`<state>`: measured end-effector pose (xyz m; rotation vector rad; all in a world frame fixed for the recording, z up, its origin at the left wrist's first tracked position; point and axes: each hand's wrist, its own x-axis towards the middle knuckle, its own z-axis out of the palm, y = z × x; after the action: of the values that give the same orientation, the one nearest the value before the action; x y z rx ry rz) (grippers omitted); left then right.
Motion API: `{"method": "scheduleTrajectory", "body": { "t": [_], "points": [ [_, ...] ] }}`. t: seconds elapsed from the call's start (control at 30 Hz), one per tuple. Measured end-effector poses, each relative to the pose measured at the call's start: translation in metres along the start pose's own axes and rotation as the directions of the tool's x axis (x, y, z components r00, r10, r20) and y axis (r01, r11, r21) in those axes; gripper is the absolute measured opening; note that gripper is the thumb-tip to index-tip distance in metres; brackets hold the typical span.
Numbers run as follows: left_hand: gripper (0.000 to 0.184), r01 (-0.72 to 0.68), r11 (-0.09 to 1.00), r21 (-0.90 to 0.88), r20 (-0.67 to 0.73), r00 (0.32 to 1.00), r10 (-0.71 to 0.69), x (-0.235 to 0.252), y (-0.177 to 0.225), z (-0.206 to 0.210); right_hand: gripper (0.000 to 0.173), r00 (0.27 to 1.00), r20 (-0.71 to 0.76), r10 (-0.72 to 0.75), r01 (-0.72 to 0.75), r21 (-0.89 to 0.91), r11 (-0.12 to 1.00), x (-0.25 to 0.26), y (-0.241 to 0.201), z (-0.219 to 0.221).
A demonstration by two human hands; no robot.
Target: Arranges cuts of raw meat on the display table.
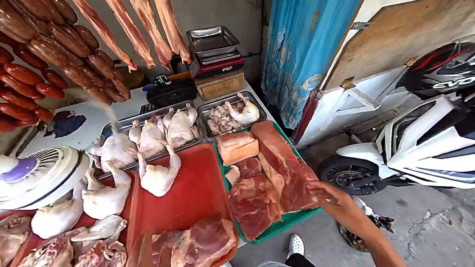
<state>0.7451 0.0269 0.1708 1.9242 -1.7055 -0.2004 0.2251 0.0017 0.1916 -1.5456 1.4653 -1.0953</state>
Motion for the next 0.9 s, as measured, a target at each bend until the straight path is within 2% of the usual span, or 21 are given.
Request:
{"method": "scheduleTrajectory", "body": {
  "t": [0.07,0.13,0.23,0.33,0.47,0.63,0.8,0.9],
  "points": [
    [0.059,0.021,0.988,-0.152,0.051,0.999,-0.013,0.0,0.091,0.006,0.045,0.999,-0.043,0.008,-0.009,-0.011,1.0,-0.002,0.026,-0.051],
    [0.059,-0.022,0.962,-0.272,0.069,0.997,0.042,-0.002,0.158,0.037,0.046,0.996,-0.078,0.046,-0.048,-0.024,0.999,-0.007,0.05,-0.097],
    [0.058,-0.137,0.922,-0.363,0.071,0.982,0.173,0.003,0.228,0.094,0.046,0.989,-0.123,0.081,-0.08,0.015,0.997,-0.021,0.078,-0.145],
    [0.06,-0.108,0.933,-0.343,0.146,0.975,0.167,0.019,0.278,0.127,0.042,0.989,-0.066,0.13,-0.12,0.146,0.982,-0.029,0.095,-0.176],
    [0.057,-0.065,0.937,-0.344,0.206,0.968,0.143,0.039,0.318,0.155,0.041,0.975,0.088,0.206,-0.222,0.252,0.942,-0.008,0.122,-0.197],
    [0.057,0.056,0.935,-0.351,0.2,0.98,0.017,0.058,0.342,0.188,0.04,0.943,0.284,0.175,-0.259,0.296,0.919,0.07,0.148,-0.202],
    [0.053,0.093,0.925,-0.367,0.089,0.994,-0.065,0.088,0.369,0.219,0.041,0.868,0.466,0.173,-0.291,0.195,0.937,0.159,0.173,-0.212],
    [0.052,0.1,0.93,-0.354,0.07,0.994,-0.08,0.118,0.387,0.237,0.045,0.822,0.509,0.255,-0.356,0.109,0.928,0.208,0.19,-0.223]
  ]
}}
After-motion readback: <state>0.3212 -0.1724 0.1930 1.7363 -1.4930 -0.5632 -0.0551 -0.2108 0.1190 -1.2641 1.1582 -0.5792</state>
